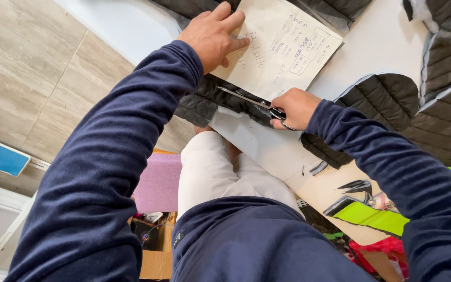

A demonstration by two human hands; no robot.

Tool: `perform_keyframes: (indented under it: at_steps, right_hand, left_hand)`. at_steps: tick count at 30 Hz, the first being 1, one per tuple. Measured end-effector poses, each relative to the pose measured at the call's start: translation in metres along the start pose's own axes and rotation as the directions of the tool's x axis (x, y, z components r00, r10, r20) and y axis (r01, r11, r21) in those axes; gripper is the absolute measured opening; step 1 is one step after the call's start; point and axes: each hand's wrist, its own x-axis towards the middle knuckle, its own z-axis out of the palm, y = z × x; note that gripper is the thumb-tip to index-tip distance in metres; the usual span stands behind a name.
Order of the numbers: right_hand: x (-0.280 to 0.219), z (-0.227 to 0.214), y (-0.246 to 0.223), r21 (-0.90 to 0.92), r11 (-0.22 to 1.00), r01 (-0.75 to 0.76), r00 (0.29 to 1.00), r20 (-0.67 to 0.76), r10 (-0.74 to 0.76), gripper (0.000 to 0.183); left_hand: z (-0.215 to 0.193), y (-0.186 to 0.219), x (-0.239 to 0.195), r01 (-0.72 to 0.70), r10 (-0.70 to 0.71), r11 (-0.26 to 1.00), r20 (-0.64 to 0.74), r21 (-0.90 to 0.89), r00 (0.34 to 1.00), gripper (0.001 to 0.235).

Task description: Cutting strips of quilted fabric using scissors and a paper template for measurement.

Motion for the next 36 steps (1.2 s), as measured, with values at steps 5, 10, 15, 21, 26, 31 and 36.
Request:
perform_keyframes:
  at_steps: [5,10,15,21,26,31,36]
  right_hand:
    - [-0.028,-0.005,0.003,-0.081,0.995,-0.059,0.993,0.096,0.067,0.032]
    - [-0.030,0.008,0.021,0.003,0.999,-0.044,0.997,0.067,0.044,0.035]
    - [-0.010,0.005,0.002,0.094,0.995,0.016,1.000,0.003,-0.016,0.034]
    - [0.007,0.004,-0.003,0.125,0.988,0.092,0.995,-0.042,-0.087,0.035]
    - [-0.010,0.007,0.018,0.181,0.978,0.099,0.995,0.001,-0.101,0.037]
    - [-0.021,0.007,0.027,0.160,0.986,0.051,0.998,0.037,-0.058,0.043]
    - [-0.002,0.002,0.011,0.256,0.964,0.068,0.997,0.006,-0.072,0.036]
  left_hand:
    - [-0.003,0.003,-0.002,0.003,-0.003,1.000,0.012,0.009,1.000,0.079]
    - [-0.003,0.001,-0.001,-0.003,0.003,1.000,0.012,0.017,1.000,0.080]
    - [-0.006,0.002,-0.001,-0.004,0.002,1.000,0.041,0.028,0.999,0.080]
    - [0.000,0.000,-0.001,-0.009,0.009,1.000,0.027,0.020,1.000,0.076]
    - [-0.001,0.002,-0.002,-0.003,0.003,1.000,0.020,0.010,1.000,0.077]
    - [0.000,0.002,-0.002,-0.010,0.010,1.000,0.009,0.007,1.000,0.075]
    - [0.002,0.000,-0.002,-0.015,0.015,1.000,-0.004,0.014,1.000,0.076]
